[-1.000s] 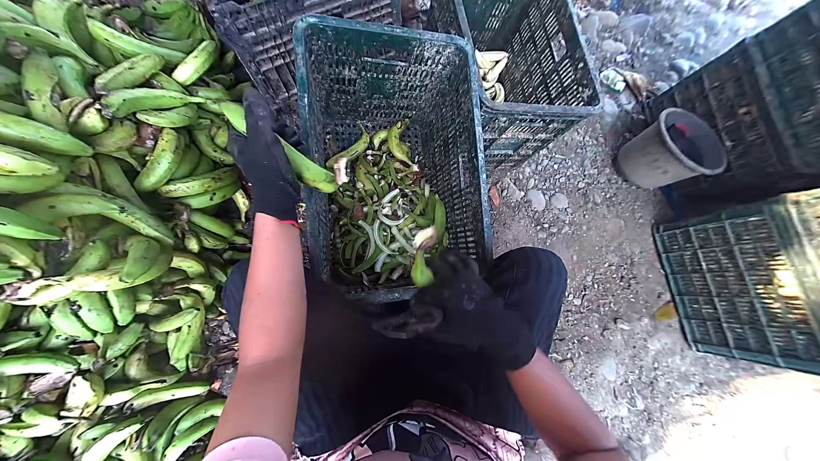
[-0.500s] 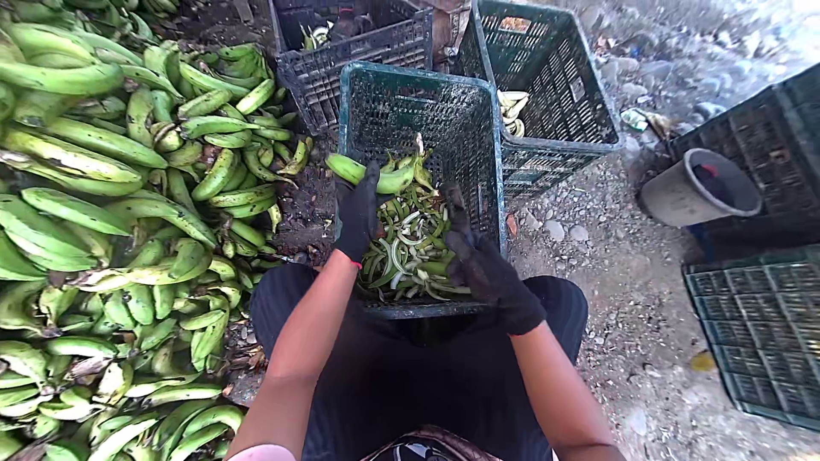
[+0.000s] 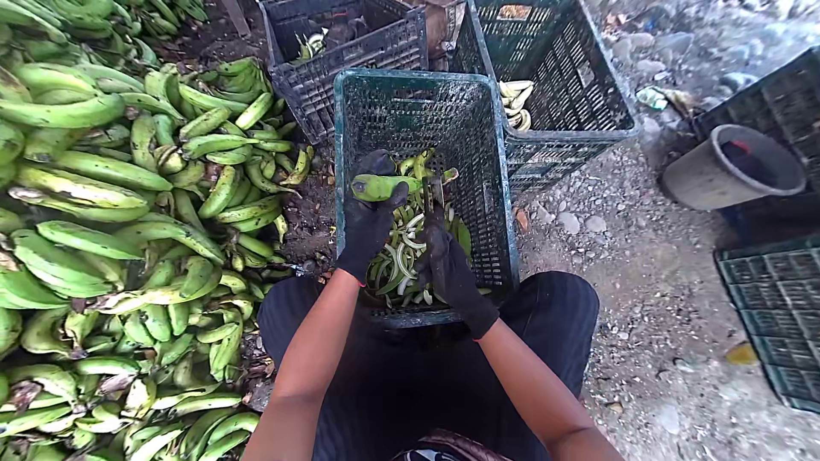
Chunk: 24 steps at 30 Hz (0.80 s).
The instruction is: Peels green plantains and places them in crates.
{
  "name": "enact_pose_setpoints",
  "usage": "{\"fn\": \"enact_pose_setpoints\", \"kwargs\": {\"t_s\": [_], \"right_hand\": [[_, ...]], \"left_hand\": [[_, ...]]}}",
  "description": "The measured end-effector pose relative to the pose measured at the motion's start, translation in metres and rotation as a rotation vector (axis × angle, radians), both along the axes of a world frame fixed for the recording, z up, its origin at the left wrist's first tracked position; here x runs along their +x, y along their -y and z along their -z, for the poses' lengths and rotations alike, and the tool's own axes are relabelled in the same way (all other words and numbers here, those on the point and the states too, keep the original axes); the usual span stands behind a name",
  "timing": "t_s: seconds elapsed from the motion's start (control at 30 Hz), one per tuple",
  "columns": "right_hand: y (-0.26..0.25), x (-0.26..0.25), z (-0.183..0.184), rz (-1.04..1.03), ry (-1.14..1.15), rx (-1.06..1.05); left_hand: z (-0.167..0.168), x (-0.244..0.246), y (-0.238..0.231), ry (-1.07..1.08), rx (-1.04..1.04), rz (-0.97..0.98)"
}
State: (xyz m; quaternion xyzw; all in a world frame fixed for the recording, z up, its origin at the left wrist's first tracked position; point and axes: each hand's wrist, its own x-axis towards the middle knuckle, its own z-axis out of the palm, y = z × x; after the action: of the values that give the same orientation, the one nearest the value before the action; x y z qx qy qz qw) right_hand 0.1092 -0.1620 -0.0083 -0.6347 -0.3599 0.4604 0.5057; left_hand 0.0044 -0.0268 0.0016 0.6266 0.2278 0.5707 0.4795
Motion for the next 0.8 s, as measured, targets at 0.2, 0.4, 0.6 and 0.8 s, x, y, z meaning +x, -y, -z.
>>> {"fn": "enact_pose_setpoints", "kwargs": {"t_s": [0.2, 0.4, 0.6, 0.8], "right_hand": [[-0.008, -0.005, -0.058, 0.09, 0.247, 0.693], [-0.008, 0.001, 0.04, -0.202, 0.217, -0.195], [-0.025, 0.023, 0.025, -0.191, 0.14, -0.203], [-0.064, 0.075, -0.002, -0.374, 0.759, 0.12]], "left_hand": [[0.004, 0.003, 0.0, -0.013, 0.034, 0.011], [0.003, -0.003, 0.007, -0.04, 0.053, -0.042], [-0.007, -0.018, -0.012, -0.007, -0.171, 0.005], [0.005, -0.016, -0.028, 0.175, -0.358, 0.175]]}}
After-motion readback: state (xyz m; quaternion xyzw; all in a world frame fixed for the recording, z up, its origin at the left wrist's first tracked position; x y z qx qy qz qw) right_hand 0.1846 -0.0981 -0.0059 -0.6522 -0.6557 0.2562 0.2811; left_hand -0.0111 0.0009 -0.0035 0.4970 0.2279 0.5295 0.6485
